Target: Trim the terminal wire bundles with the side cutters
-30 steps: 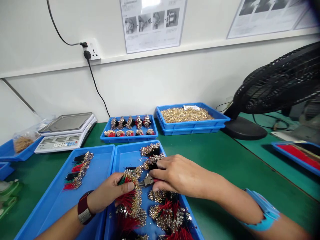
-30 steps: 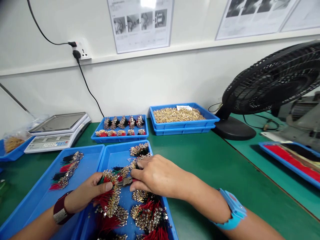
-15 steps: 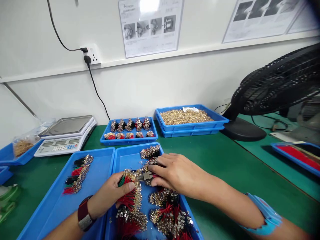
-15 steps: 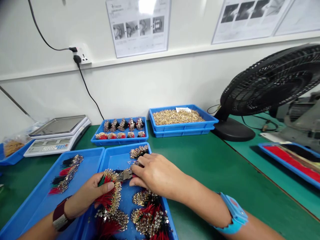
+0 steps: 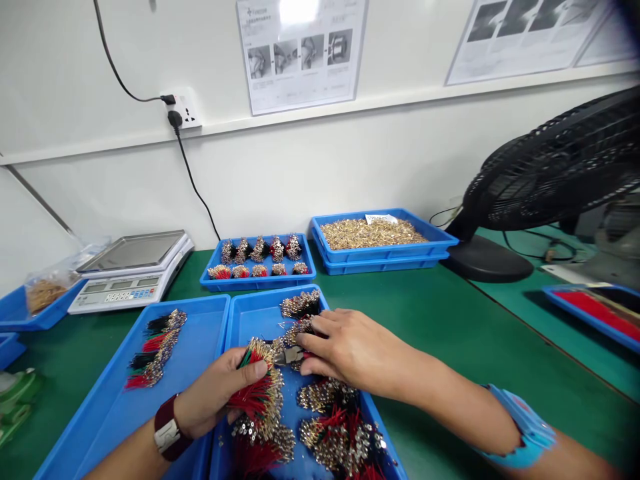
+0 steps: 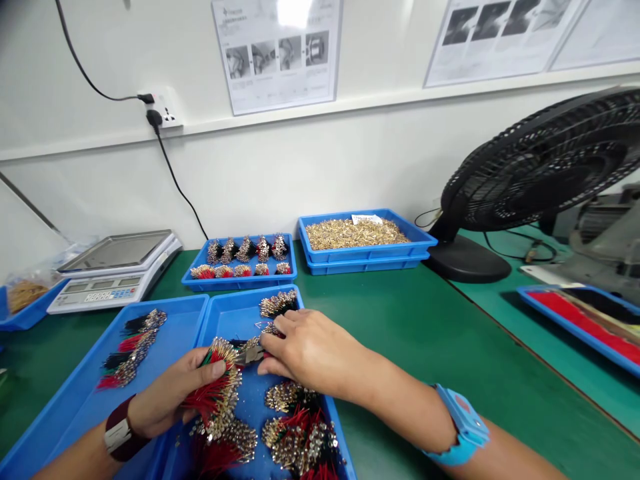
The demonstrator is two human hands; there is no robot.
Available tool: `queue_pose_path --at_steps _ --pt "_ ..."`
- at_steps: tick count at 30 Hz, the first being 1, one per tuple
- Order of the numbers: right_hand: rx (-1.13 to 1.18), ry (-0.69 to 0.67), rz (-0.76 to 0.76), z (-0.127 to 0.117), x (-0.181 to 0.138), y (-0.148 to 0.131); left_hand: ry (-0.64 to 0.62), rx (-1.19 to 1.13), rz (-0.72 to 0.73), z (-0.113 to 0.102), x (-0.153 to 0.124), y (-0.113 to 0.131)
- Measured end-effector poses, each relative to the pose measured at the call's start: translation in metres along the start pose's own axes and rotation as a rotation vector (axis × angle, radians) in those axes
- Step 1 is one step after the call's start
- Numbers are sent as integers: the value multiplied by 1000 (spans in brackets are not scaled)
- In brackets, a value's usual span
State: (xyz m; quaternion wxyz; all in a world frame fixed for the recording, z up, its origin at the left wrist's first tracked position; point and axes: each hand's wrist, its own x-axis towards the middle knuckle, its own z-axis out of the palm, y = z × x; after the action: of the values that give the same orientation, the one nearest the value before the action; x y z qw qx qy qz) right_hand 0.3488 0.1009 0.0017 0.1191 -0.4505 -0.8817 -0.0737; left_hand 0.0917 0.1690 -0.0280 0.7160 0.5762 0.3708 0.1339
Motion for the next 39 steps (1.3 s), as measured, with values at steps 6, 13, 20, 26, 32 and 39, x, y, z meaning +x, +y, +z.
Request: queue_pose_path --at_steps 6,13,20,26,32,39 --pt "97 -60 -22 -6 -2 0 115 109 66 3 2 -2" --pt "115 -13 -4 -11 -2 2 93 102 82 -3 4 -7" --pt "36 3 38 -5 0 6 76 98 98 -4 2 -5" --pt "33 5 30 -3 0 5 42 73 86 -4 1 -7" --pt "83 -29 -9 -7 0 5 37 41 79 -2 0 -5" --pt "134 -55 -28 -12 -3 1 118 53 99 -1 3 -6"
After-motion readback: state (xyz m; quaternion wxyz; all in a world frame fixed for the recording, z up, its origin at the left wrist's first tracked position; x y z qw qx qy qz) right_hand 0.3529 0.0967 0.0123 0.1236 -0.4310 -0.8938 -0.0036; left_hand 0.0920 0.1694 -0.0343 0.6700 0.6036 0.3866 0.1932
